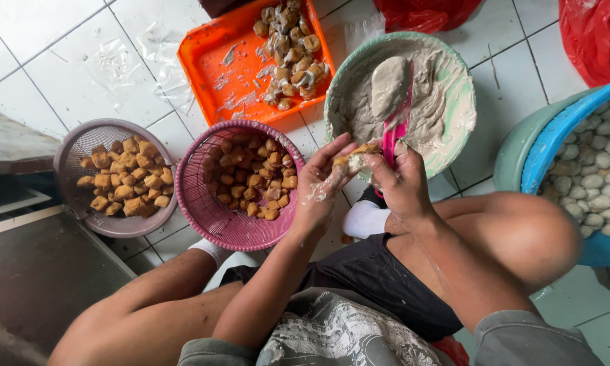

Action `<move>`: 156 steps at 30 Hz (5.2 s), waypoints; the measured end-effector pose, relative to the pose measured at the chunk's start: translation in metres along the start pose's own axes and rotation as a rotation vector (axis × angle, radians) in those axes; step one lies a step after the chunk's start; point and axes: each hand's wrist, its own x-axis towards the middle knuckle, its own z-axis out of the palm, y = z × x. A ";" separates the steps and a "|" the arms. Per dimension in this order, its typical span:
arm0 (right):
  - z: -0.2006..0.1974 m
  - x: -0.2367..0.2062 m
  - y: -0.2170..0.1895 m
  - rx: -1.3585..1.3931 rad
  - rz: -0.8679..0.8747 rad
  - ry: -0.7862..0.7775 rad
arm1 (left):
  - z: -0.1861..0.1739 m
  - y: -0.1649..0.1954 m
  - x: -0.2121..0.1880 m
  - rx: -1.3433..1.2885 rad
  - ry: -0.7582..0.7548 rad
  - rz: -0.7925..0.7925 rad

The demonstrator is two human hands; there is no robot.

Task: The person sits on the floor and coats fried tofu cubes with a thick batter. They pick pieces one at a time from a pink basket, spread batter over each piece with a pink spatula, and place the coated pieces onto an orange tray.

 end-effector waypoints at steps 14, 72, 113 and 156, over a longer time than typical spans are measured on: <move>0.001 -0.017 -0.009 -0.214 0.036 -0.135 | -0.004 0.025 0.014 0.143 0.178 0.121; -0.006 -0.004 -0.035 -0.021 0.112 0.007 | -0.110 -0.039 0.101 0.366 0.603 0.173; -0.018 -0.003 -0.018 0.189 0.440 -0.052 | -0.251 -0.043 -0.052 1.551 0.481 -0.151; -0.028 -0.015 -0.014 -0.247 -0.155 -0.015 | 0.023 0.001 -0.017 0.469 -0.014 0.154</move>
